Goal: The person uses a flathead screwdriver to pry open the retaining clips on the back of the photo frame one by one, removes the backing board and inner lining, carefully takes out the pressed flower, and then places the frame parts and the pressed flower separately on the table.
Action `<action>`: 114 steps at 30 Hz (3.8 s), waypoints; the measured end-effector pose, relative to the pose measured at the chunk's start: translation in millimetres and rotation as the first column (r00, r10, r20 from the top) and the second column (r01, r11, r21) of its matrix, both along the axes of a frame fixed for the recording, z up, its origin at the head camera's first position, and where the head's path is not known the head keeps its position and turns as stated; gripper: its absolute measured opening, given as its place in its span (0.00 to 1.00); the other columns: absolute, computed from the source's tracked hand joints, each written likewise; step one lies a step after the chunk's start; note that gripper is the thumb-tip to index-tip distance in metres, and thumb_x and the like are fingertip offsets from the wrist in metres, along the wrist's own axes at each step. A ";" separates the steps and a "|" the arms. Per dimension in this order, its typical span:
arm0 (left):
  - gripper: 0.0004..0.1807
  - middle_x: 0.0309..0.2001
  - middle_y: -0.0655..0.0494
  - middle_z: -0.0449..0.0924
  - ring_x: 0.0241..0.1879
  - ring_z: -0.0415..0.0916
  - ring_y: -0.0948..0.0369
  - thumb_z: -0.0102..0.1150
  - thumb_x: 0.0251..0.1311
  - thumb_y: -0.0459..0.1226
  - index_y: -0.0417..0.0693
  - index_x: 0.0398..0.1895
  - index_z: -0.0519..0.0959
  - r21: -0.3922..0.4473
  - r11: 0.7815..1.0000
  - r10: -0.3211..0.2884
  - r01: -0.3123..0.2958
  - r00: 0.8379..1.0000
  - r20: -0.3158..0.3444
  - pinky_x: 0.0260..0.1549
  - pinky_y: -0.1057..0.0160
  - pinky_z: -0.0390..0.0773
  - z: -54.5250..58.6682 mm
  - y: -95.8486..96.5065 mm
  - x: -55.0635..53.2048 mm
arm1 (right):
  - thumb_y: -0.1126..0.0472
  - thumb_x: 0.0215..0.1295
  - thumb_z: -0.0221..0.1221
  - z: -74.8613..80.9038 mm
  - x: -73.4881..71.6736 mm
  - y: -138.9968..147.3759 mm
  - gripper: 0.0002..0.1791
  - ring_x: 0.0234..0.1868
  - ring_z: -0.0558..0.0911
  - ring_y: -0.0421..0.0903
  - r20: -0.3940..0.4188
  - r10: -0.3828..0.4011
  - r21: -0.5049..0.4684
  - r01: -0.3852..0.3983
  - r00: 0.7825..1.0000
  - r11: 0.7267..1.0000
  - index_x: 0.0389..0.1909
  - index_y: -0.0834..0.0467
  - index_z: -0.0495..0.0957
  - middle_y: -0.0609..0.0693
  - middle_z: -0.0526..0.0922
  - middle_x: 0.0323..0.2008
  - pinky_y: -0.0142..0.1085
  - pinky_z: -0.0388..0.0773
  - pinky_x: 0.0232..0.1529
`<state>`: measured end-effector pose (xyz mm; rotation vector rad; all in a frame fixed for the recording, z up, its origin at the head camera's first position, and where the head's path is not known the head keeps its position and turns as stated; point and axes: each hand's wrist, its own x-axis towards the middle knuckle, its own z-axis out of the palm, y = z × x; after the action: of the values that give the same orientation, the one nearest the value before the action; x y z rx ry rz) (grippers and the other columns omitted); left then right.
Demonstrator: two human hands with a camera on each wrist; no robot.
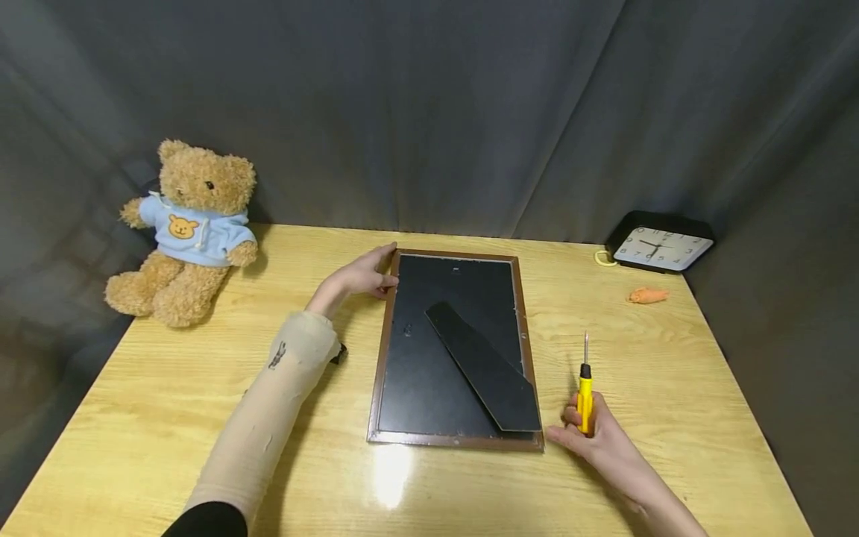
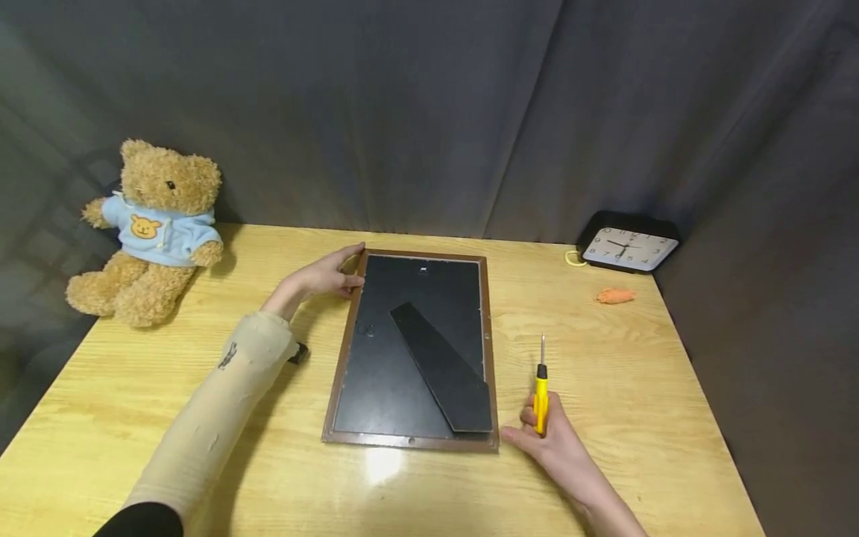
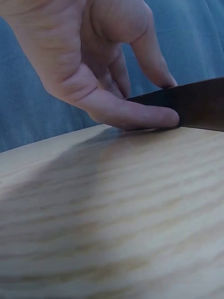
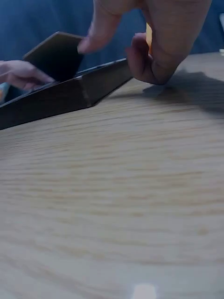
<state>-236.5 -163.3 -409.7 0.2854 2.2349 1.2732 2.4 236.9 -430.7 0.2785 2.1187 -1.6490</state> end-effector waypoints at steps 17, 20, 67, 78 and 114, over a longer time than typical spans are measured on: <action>0.45 0.85 0.33 0.34 0.40 0.85 0.54 0.56 0.76 0.23 0.38 0.87 0.42 0.048 0.998 0.039 -0.039 0.999 0.000 0.40 0.62 0.90 0.3 -14.0 14.2 | 0.77 0.64 0.70 -6.7 -2.5 -9.0 0.40 0.36 0.65 0.42 -0.130 0.199 -0.175 -0.220 0.971 0.960 0.57 0.65 0.46 0.54 0.57 0.41 0.30 0.74 0.35; 0.47 0.85 0.33 0.28 0.43 0.85 0.50 0.57 0.75 0.23 0.39 0.88 0.41 0.046 0.998 0.046 -0.047 0.999 0.020 0.41 0.63 0.90 1.9 -19.3 19.1 | 0.78 0.67 0.67 -6.7 -3.2 -3.9 0.35 0.36 0.64 0.43 -0.158 0.189 -0.131 -0.211 0.969 0.969 0.56 0.66 0.47 0.54 0.57 0.40 0.31 0.71 0.33; 0.24 0.22 0.50 0.77 0.18 0.76 0.57 0.82 0.56 0.33 0.42 0.42 0.72 -0.224 0.952 -0.195 0.209 0.977 0.085 0.26 0.60 0.78 27.4 -48.9 130.8 | 0.83 0.78 0.46 2.4 -113.0 47.8 0.15 0.35 0.73 0.40 -0.325 0.161 0.089 -0.139 0.932 0.986 0.53 0.70 0.50 0.54 0.58 0.36 0.31 0.81 0.33; 0.20 0.27 0.45 0.81 0.20 0.82 0.58 0.80 0.56 0.27 0.38 0.38 0.74 -0.152 0.976 -0.124 0.155 0.973 0.195 0.24 0.59 0.88 27.5 -41.3 153.0 | 0.82 0.77 0.48 1.9 -159.1 34.7 0.14 0.34 0.68 0.44 -0.360 0.185 0.159 -0.135 0.914 0.978 0.51 0.68 0.53 0.54 0.58 0.35 0.30 0.78 0.32; 0.41 0.68 0.28 0.73 0.49 0.84 0.45 0.75 0.59 0.24 0.22 0.74 0.66 -0.143 0.990 -0.049 0.021 0.978 -0.202 0.49 0.54 0.88 20.0 -30.4 98.0 | 0.71 0.69 0.69 105.5 -148.2 -28.4 0.13 0.25 0.75 0.45 -0.672 0.435 0.549 0.009 0.599 0.836 0.53 0.68 0.87 0.61 0.90 0.40 0.27 0.64 0.22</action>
<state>-138.5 -193.7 -389.7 0.4173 2.4678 1.1048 -145.7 208.6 -325.2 -0.6981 3.0634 -1.0987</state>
